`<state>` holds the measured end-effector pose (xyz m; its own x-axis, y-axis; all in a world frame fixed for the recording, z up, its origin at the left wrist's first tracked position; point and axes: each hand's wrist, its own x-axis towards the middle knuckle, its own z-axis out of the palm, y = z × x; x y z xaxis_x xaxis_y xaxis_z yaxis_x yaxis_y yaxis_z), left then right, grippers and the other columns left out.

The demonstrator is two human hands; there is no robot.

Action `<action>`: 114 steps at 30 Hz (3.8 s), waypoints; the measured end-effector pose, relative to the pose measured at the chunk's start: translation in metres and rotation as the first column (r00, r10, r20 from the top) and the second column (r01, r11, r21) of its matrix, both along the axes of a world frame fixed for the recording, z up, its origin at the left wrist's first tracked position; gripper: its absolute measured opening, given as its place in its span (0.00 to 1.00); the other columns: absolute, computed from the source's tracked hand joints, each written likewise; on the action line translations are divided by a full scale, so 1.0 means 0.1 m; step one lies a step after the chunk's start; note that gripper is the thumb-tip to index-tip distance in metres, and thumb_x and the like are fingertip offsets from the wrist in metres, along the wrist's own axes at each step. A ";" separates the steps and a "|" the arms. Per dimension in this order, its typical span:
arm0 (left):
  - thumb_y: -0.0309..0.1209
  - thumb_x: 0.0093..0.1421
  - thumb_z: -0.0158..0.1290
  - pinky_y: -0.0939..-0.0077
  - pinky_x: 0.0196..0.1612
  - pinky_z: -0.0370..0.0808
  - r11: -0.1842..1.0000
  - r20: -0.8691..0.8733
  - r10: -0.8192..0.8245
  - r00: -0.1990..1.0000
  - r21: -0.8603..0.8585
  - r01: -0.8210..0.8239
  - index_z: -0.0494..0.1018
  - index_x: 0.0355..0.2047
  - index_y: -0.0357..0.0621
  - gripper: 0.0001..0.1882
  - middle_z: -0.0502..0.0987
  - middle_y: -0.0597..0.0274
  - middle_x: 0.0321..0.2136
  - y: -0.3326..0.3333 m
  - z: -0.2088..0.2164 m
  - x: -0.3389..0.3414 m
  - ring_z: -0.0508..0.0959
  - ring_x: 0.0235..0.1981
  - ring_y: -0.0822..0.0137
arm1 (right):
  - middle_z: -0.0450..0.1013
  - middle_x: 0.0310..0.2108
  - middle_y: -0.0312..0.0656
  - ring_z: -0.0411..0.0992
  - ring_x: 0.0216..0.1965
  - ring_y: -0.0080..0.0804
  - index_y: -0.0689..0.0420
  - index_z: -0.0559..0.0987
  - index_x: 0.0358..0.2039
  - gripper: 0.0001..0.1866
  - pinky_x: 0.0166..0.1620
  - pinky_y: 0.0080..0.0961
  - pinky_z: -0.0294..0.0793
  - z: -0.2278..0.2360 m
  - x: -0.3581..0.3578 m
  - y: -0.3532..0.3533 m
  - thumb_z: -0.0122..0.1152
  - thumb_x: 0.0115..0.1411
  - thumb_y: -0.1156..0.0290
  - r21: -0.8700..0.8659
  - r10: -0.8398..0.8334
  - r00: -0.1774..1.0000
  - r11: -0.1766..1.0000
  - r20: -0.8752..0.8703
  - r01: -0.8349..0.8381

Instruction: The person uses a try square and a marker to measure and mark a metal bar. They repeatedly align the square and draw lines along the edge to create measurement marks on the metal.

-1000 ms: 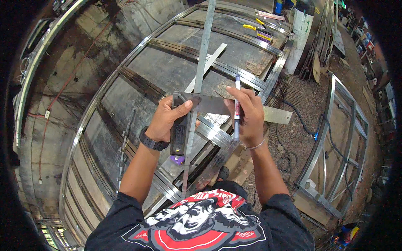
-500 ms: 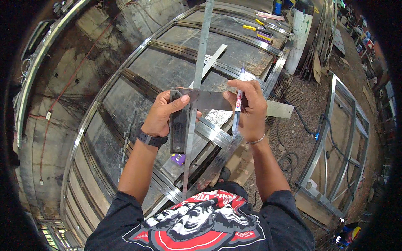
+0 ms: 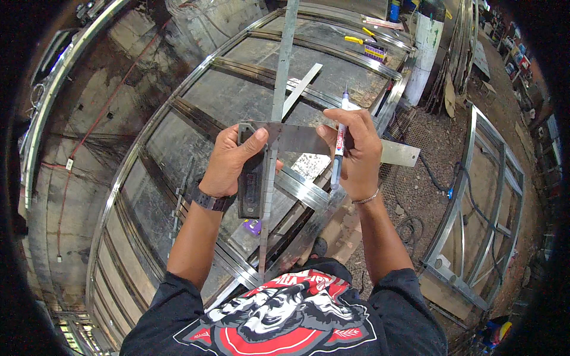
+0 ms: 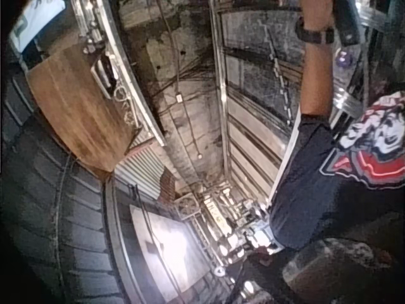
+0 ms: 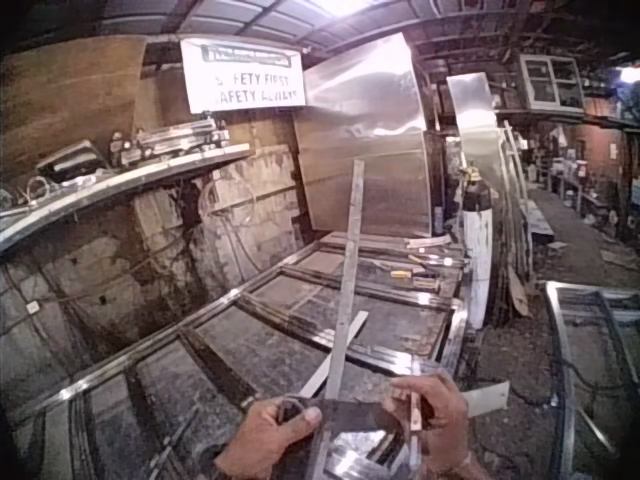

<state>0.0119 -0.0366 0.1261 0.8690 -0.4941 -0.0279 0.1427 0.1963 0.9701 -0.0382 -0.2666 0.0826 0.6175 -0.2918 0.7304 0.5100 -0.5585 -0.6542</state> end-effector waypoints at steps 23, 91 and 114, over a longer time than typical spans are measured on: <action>0.37 0.71 0.61 0.71 0.29 0.87 0.999 0.007 -0.025 1.000 -0.033 0.025 0.77 0.44 0.38 0.13 0.84 0.59 0.31 0.00 -0.05 0.02 0.88 0.27 0.63 | 0.81 0.39 0.38 0.79 0.41 0.20 0.64 0.83 0.49 0.12 0.42 0.16 0.77 0.18 -0.16 0.10 0.68 0.70 0.71 0.458 0.433 0.898 0.785 0.077 -0.417; 0.34 0.69 0.62 0.63 0.32 0.91 0.994 -0.022 -0.083 0.996 -0.075 0.081 0.79 0.45 0.36 0.13 0.85 0.52 0.34 0.01 0.02 0.06 0.87 0.27 0.65 | 0.76 0.41 0.40 0.75 0.42 0.30 0.55 0.86 0.48 0.16 0.44 0.25 0.75 0.15 0.04 -0.01 0.77 0.60 0.72 -0.032 -0.025 0.999 0.999 0.028 0.026; 0.34 0.69 0.62 0.63 0.29 0.90 0.997 -0.009 -0.040 0.999 -0.065 0.040 0.80 0.43 0.36 0.12 0.84 0.56 0.31 0.00 0.06 0.04 0.86 0.25 0.67 | 0.76 0.41 0.39 0.75 0.41 0.29 0.55 0.86 0.49 0.16 0.44 0.25 0.75 0.19 0.04 0.02 0.77 0.60 0.73 -0.039 -0.041 0.998 0.998 0.040 0.042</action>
<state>0.0156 -0.0371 0.1318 0.8483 -0.5294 -0.0031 0.1614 0.2531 0.9539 -0.0342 -0.2649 0.1011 0.5762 -0.2866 0.7654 0.5106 -0.6050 -0.6109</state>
